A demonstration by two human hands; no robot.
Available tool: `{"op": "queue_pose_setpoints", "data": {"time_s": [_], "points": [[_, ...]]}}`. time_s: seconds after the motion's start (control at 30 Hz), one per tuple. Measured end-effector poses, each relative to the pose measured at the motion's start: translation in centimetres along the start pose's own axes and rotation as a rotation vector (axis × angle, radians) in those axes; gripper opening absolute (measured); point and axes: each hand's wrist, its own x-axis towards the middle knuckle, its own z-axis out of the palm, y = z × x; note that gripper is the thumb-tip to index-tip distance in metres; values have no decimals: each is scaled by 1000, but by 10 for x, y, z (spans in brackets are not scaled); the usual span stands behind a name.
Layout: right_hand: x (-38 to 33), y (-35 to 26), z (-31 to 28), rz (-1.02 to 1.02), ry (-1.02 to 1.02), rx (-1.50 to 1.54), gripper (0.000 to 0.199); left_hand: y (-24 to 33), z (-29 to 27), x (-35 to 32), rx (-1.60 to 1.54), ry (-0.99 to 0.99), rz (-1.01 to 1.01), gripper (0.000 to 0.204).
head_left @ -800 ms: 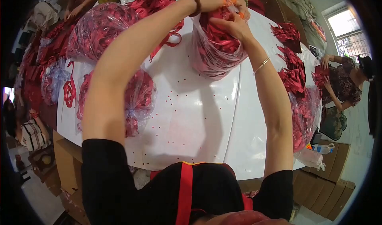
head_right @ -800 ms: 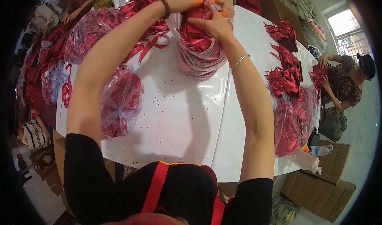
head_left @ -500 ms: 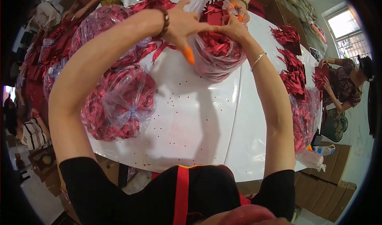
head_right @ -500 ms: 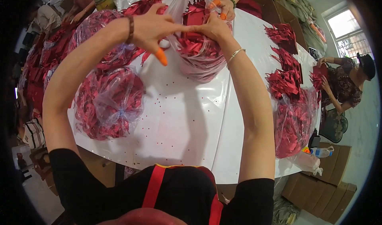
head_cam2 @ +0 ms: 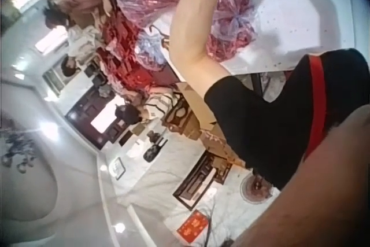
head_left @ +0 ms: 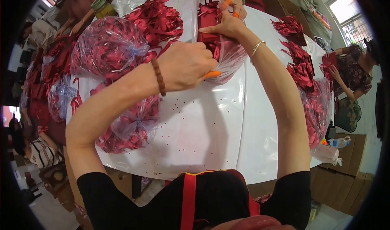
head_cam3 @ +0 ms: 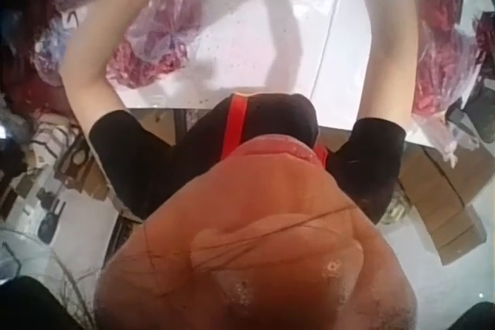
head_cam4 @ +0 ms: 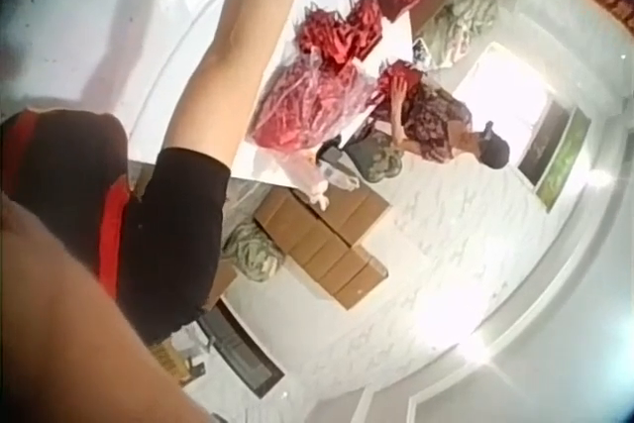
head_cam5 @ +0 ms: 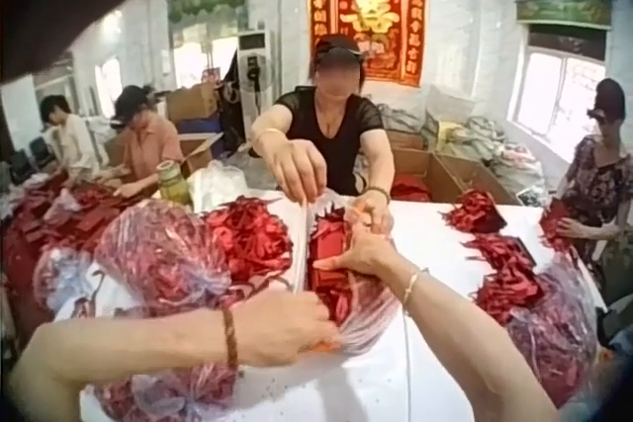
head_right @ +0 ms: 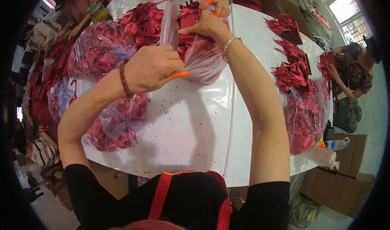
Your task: Packaging red paper gift bags into plastic sleeves, placing them in shipping boxes, and tying decorative ribbons on the bags.
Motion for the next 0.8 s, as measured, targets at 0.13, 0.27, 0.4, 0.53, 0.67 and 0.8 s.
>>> {"op": "queue_pose_setpoints", "data": {"time_s": [0.13,0.27,0.4,0.53,0.67,0.8], "points": [[-5,-3,-4,22,-21,-17,104,6,-14,11,98,-25,0,20],[-6,-4,-4,-9,-21,57,107,5,-38,18,-168,65,-113,12],[-13,5,-5,-4,40,62,106,-9,-50,11,-991,777,-544,16],[-15,-3,2,3,15,26,100,-35,-11,22,-1033,419,-900,56],[-15,-2,-2,-3,50,61,89,-50,-8,55,-611,77,-903,71],[-16,-7,2,42,58,41,87,-99,16,56,-249,-160,-913,40]]}}
